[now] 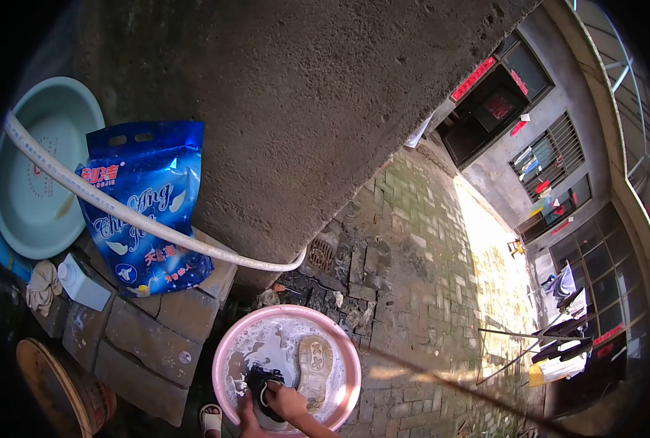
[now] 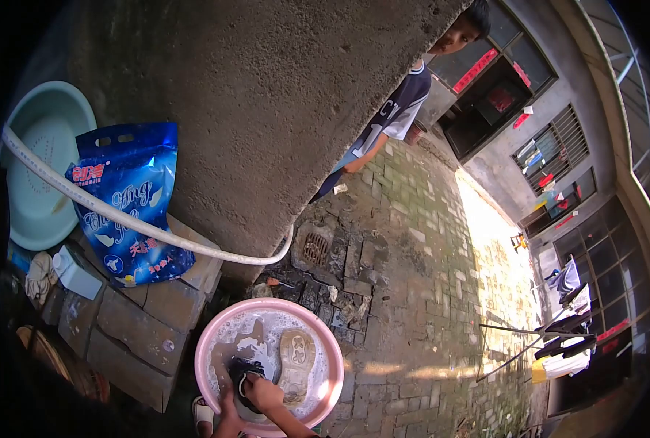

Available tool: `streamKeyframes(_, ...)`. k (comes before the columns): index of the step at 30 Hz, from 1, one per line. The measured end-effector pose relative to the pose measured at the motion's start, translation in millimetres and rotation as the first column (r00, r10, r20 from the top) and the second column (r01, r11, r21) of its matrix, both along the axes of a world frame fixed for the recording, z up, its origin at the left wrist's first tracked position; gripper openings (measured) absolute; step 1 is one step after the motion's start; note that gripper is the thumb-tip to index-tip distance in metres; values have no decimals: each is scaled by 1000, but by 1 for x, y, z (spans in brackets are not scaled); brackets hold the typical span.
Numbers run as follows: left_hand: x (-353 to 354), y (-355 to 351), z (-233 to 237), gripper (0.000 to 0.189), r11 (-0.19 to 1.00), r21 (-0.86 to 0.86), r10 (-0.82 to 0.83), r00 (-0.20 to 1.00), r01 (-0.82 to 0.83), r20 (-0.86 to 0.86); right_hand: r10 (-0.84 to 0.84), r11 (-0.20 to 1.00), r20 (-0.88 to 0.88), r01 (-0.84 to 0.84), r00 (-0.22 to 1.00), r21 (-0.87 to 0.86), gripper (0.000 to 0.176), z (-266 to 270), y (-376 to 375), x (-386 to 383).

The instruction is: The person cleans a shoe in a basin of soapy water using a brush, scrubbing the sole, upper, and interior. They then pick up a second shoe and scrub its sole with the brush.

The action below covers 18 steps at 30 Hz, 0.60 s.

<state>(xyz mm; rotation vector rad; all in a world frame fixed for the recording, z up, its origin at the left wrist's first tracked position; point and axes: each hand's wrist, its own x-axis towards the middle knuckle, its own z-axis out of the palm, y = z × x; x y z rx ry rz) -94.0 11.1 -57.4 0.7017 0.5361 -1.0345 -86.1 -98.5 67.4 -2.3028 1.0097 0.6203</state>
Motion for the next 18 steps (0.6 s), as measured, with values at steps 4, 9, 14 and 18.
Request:
streamKeyframes(4,-2,0,-1,58,1000,8,4,999,-5,53,-5,1000,-1,5,1000,4,33,2,0,1)
streamKeyframes(9,-6,2,2,58,993,121,-44,930,0,365,5,1000,-2,-5,1000,3,33,-2,0,0)
streamKeyframes(14,-12,7,16,59,915,388,-265,562,-109,783,6,1000,-10,-6,1000,17,33,-1,-1,0)
streamKeyframes(18,-16,13,15,59,867,443,-352,351,-227,868,4,1000,-23,-4,1000,23,34,0,-1,1)
